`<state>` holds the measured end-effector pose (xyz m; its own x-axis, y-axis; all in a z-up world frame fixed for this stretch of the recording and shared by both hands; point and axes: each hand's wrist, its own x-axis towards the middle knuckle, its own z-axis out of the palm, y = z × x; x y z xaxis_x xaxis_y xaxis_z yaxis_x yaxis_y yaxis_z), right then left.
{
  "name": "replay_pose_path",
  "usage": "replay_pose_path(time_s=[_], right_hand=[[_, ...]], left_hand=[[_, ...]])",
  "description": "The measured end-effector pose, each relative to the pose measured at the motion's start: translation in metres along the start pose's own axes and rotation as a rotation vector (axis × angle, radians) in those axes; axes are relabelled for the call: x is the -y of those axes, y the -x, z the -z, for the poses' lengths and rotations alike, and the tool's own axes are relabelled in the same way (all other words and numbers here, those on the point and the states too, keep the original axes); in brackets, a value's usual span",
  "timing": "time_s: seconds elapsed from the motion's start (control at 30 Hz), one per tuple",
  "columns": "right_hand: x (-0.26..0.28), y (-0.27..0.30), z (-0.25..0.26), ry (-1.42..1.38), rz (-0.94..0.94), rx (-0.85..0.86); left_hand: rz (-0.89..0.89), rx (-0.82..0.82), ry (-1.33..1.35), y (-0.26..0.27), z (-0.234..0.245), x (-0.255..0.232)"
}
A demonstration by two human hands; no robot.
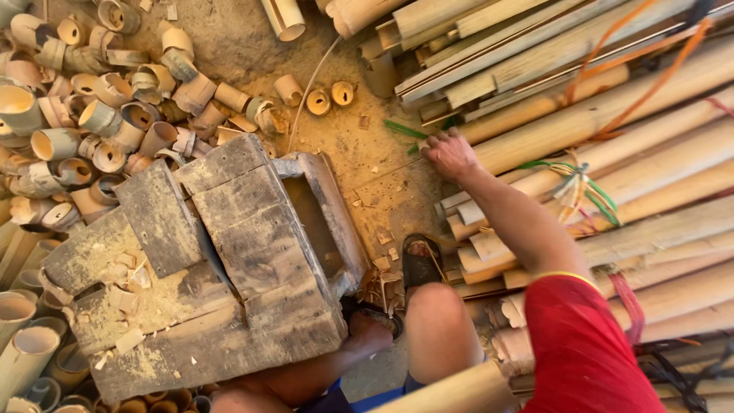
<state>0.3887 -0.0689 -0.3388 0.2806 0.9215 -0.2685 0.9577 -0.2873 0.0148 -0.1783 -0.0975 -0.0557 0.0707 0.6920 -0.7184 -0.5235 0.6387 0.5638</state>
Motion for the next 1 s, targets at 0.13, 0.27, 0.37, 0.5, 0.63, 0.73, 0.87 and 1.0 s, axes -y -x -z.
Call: replay_pose_path(time_s=[0.13, 0.27, 0.37, 0.5, 0.63, 0.73, 0.87, 1.0], right_hand=[[-0.062, 0.09, 0.097, -0.24, -0.197, 0.05], [-0.086, 0.218, 0.217, -0.543, -0.461, -0.471], [-0.044, 0.294, 0.287, -0.442, -0.364, -0.641], [0.072, 0.343, 0.328, -0.522, -0.069, -0.741], [0.19, 0.34, 0.337, -0.507, 0.154, -0.754], [0.251, 0.322, 0.339, -0.593, 0.239, -0.714], [0.282, 0.313, 0.338, -0.604, 0.263, -0.709], [0.295, 0.312, 0.336, -0.6, 0.257, -0.685]], left_hand=[[-0.017, 0.127, 0.007, 0.009, -0.019, -0.004], [-0.07, 0.319, 0.038, 0.021, -0.04, -0.016], [-0.136, 0.472, 0.083, 0.024, -0.048, -0.024], [-0.279, 0.6, 0.102, 0.021, -0.05, -0.06], [-0.256, 0.638, 0.098, 0.001, -0.043, -0.086], [-0.254, 0.685, 0.086, -0.008, -0.033, -0.086], [-0.26, 0.641, 0.113, -0.01, -0.024, -0.084], [-0.252, 0.611, 0.116, -0.009, -0.024, -0.088]])
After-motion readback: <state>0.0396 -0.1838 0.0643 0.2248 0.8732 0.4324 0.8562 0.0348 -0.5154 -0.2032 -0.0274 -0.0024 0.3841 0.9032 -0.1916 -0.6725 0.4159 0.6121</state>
